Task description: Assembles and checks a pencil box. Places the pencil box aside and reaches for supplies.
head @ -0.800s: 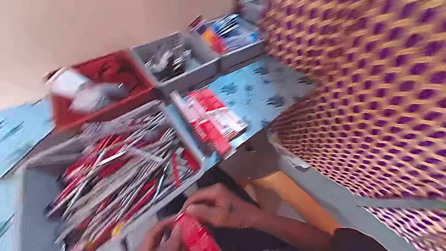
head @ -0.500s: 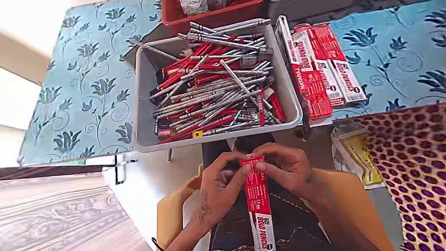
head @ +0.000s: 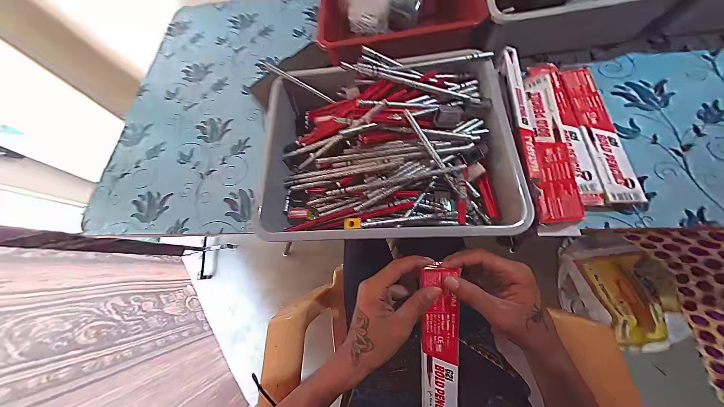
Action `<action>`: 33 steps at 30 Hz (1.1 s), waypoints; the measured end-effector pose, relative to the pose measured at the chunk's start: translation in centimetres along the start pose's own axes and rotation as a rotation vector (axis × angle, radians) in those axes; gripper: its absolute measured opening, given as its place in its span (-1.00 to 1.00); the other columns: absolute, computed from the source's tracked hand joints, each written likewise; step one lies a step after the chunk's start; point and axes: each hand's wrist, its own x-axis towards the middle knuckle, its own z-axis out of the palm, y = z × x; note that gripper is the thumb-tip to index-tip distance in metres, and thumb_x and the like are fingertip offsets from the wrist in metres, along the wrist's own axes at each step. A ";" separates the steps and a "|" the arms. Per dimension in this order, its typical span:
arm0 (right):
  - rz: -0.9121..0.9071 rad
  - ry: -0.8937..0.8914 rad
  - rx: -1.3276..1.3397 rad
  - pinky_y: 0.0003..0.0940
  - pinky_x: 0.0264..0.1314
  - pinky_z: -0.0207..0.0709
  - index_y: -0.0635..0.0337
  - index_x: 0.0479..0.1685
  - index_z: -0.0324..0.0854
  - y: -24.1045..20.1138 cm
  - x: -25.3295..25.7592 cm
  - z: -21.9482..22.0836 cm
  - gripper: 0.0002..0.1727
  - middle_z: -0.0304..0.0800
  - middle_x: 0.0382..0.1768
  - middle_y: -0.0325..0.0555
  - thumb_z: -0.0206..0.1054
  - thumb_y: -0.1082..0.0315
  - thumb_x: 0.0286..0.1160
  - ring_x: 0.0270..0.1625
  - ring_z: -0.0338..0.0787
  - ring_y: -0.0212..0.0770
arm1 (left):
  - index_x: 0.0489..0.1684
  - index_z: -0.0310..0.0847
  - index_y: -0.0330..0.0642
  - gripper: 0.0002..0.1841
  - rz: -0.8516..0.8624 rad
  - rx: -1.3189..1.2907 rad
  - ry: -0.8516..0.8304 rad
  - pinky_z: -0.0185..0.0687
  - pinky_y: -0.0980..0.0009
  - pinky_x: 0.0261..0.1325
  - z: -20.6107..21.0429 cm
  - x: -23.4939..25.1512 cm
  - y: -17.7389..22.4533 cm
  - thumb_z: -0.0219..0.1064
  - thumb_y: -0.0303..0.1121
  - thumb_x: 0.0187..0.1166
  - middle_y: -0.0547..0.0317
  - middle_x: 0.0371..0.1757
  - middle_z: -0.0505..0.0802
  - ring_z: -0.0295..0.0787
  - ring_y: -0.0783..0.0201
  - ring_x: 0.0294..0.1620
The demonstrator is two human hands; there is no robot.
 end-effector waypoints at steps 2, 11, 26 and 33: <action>0.000 0.003 0.011 -0.71 -0.14 0.73 0.01 0.01 0.79 0.4 0.1 0.3 -0.83 0.90 -0.12 -0.51 0.41 0.26 0.56 -0.18 0.83 -0.62 | 0.17 0.61 -0.49 -0.70 -0.016 -0.005 0.017 0.79 0.64 -0.24 -0.1 0.0 -0.1 0.41 -0.52 0.55 0.11 0.07 0.86 0.82 0.59 -0.26; 0.075 -0.029 0.045 -0.69 -0.20 0.73 -0.01 -0.02 0.77 0.5 0.8 1.6 -0.83 0.90 -0.21 -0.53 0.40 0.35 0.47 -0.27 0.83 -0.62 | -0.08 0.63 -0.27 -0.85 -0.203 -0.098 0.018 0.77 0.59 -0.41 -1.5 0.7 0.5 0.42 -0.59 0.49 0.31 -0.23 0.85 0.78 0.57 -0.49; 0.473 -0.098 0.062 -0.54 -0.22 0.74 0.16 -0.07 0.73 1.5 2.4 2.9 -0.85 0.85 -0.36 -0.40 0.35 0.46 0.45 -0.32 0.83 -0.51 | -0.09 0.71 -0.31 -0.87 -0.347 -0.096 0.171 0.73 0.53 -0.52 -2.6 -0.3 -2.2 0.39 -0.56 0.49 0.24 -0.26 0.86 0.80 0.48 -0.48; 0.346 -0.129 0.063 -0.63 -0.26 0.68 0.21 0.00 0.72 1.0 2.7 4.6 -0.81 0.84 -0.32 -0.42 0.34 0.44 0.47 -0.35 0.78 -0.59 | 0.26 0.55 -0.38 -0.59 -0.275 -0.068 0.197 0.87 0.47 -0.17 -3.0 -2.2 -0.3 0.45 -0.62 0.42 0.15 0.09 0.83 0.88 0.45 -0.24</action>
